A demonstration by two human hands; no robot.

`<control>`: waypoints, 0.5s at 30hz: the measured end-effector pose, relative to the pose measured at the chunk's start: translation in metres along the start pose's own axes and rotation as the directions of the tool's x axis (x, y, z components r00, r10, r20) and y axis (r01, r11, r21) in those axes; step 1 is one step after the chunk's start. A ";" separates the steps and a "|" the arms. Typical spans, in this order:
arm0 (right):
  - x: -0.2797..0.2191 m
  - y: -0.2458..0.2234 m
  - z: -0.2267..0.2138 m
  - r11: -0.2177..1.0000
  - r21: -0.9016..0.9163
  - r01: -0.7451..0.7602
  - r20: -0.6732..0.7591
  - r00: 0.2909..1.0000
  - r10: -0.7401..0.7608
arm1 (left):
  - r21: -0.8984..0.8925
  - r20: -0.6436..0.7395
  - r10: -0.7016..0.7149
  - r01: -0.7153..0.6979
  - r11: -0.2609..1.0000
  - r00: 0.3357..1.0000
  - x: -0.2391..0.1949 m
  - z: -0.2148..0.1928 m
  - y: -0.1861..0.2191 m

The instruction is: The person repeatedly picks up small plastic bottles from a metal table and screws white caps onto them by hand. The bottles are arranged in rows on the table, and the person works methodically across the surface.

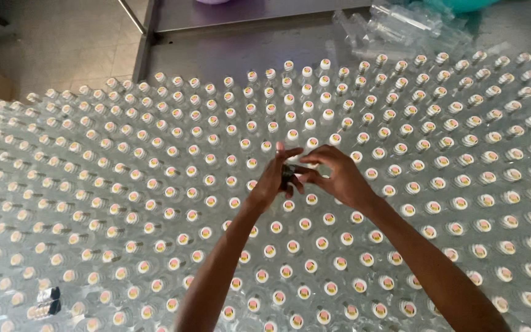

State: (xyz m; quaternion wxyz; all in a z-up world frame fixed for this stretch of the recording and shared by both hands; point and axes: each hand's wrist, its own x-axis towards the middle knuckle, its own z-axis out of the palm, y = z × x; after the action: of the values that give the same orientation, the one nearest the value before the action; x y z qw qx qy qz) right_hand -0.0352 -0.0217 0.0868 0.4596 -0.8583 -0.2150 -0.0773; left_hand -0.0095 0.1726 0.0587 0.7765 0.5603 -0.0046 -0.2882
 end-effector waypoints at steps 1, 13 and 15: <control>-0.003 -0.018 0.005 1.000 -0.004 0.008 -0.005 1.000 -0.008 | 0.004 0.003 0.009 -0.009 1.000 1.000 -0.014 0.008 0.006; -0.041 -0.081 0.041 0.984 0.080 -0.160 0.002 0.987 0.160 | -0.053 0.136 -0.016 0.024 0.998 0.991 -0.098 0.015 0.000; -0.045 -0.100 0.039 0.963 0.120 -0.242 0.016 0.970 0.242 | -0.087 0.170 -0.043 0.059 0.994 0.984 -0.099 0.009 -0.013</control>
State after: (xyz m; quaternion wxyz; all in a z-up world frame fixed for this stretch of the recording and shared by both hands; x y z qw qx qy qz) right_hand -0.1222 0.0454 0.1259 0.5166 -0.8487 -0.1130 -0.0069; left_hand -0.1011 0.2075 0.0817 0.7906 0.4977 -0.0426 -0.3542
